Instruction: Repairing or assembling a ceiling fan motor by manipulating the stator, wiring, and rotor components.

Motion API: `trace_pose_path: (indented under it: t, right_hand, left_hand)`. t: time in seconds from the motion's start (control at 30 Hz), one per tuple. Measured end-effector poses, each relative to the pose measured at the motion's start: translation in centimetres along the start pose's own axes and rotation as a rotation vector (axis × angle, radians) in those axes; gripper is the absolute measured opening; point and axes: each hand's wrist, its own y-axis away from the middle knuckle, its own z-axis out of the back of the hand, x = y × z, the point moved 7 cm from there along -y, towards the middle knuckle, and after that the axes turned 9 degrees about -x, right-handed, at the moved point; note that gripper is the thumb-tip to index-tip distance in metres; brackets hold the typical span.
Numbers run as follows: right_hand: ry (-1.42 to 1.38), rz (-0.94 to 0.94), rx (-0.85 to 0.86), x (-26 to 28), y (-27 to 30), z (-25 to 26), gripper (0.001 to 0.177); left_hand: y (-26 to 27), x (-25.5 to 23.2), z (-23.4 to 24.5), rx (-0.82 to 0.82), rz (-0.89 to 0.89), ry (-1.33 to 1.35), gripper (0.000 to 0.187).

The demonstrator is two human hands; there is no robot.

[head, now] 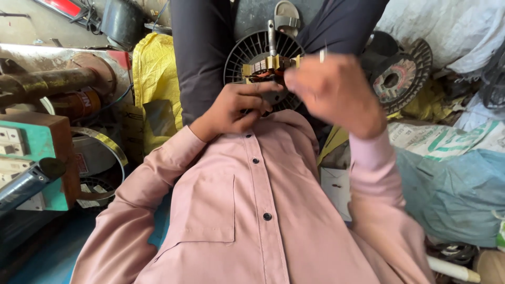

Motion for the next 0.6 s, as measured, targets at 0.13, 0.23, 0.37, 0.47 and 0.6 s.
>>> trace_pose_path:
  t: [0.13, 0.23, 0.37, 0.47, 0.6]
  right_hand:
    - [-0.02, 0.074, -0.024, -4.8, -3.5, -2.2, 0.008]
    - [-0.111, 0.06, -0.025, -8.4, -4.1, -5.2, 0.009]
    - [-0.216, -0.107, 0.017, -12.2, -2.7, -8.9, 0.006]
    - [-0.27, -0.224, 0.018, -14.0, -1.7, -9.5, 0.007]
    - [-0.339, -0.263, -0.044, -14.2, -1.4, -7.8, 0.006]
  left_hand:
    - [0.9, 1.9, -0.9, -0.179, 0.115, 0.139, 0.016]
    - [1.8, 5.1, -1.8, -0.233, 0.379, 0.399, 0.017]
    - [3.5, 7.1, -1.6, -0.415, 0.755, 0.56, 0.019]
    - [3.0, 5.0, 1.7, -0.592, 0.619, 0.076, 0.016]
    - [-5.1, -2.9, 4.4, -0.443, -0.079, -0.414, 0.026]
